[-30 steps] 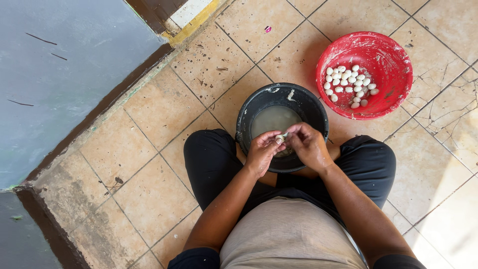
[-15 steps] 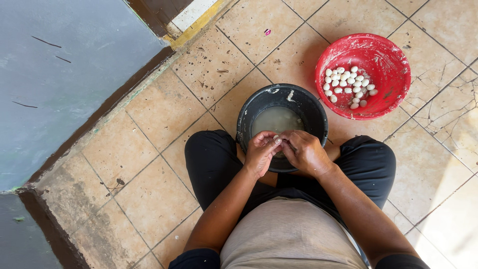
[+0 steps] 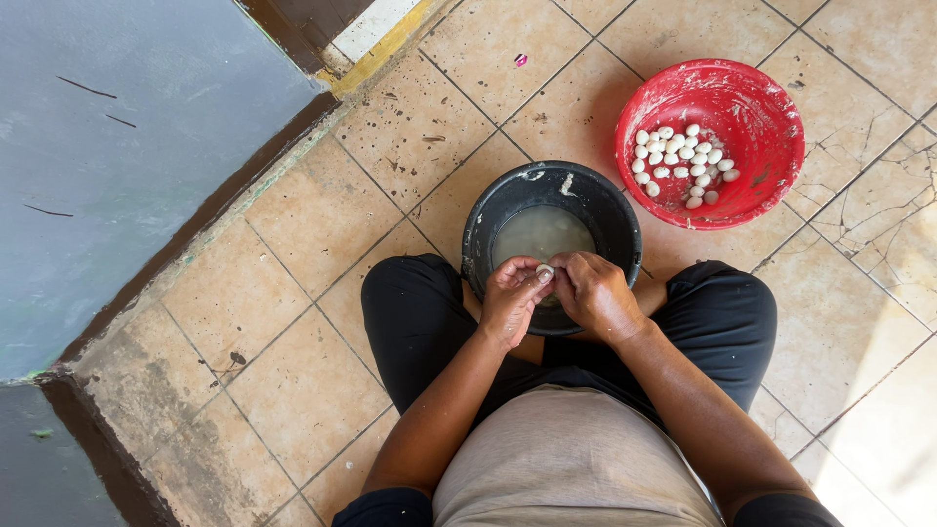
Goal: The person sits on the floor and peels hard-boiled eggs by hand. They dip the eggs in a black bucket of water, remove the shells, and place the peeled eggs into a red bowl.
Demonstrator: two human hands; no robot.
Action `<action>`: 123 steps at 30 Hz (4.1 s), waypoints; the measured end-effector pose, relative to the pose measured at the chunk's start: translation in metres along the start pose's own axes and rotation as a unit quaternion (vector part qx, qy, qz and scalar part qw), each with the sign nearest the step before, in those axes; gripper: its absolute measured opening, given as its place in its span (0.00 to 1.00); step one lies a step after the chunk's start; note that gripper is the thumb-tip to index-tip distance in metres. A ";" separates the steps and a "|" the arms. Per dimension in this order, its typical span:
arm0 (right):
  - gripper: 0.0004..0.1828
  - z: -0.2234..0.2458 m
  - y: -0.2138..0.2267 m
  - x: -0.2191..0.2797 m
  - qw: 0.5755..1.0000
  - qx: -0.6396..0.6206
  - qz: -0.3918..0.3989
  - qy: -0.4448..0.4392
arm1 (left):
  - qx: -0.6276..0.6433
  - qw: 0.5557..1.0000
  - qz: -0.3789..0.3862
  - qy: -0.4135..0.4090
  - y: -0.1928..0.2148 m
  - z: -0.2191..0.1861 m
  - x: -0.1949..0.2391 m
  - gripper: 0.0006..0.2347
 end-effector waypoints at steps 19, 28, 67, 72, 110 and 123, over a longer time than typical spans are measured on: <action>0.07 -0.029 0.012 0.004 0.990 -0.128 0.015 -0.064 | -0.050 0.994 0.095 0.028 0.005 0.009 -0.011 0.10; 0.07 -0.018 -0.005 -0.009 0.998 -0.041 0.055 -0.012 | -0.105 0.993 0.048 -0.017 0.017 0.017 -0.020 0.08; 0.12 -0.052 -0.005 -0.002 0.995 -0.007 -0.035 -0.089 | 0.083 0.990 0.117 0.005 0.022 -0.006 -0.023 0.16; 0.09 -0.017 -0.017 -0.005 0.999 -0.035 -0.003 -0.014 | 0.086 0.990 0.110 0.021 0.023 0.004 -0.023 0.14; 0.06 -0.063 -0.018 -0.005 0.988 -0.077 0.014 -0.133 | -0.087 0.992 0.080 0.040 0.026 0.014 -0.030 0.14; 0.20 -0.133 -0.045 0.041 0.613 -0.641 -0.119 -0.447 | -0.509 0.759 0.057 -0.401 -0.055 -0.110 -0.006 0.20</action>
Point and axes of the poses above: each hand's wrist, its own x-axis away from the middle knuckle, its own y-axis out of the back of the hand, z = x × y, the point moved 8 cm from there along -x, towards the middle knuckle, and after that the axes turned 14 degrees about -x, right-handed, at the moved point
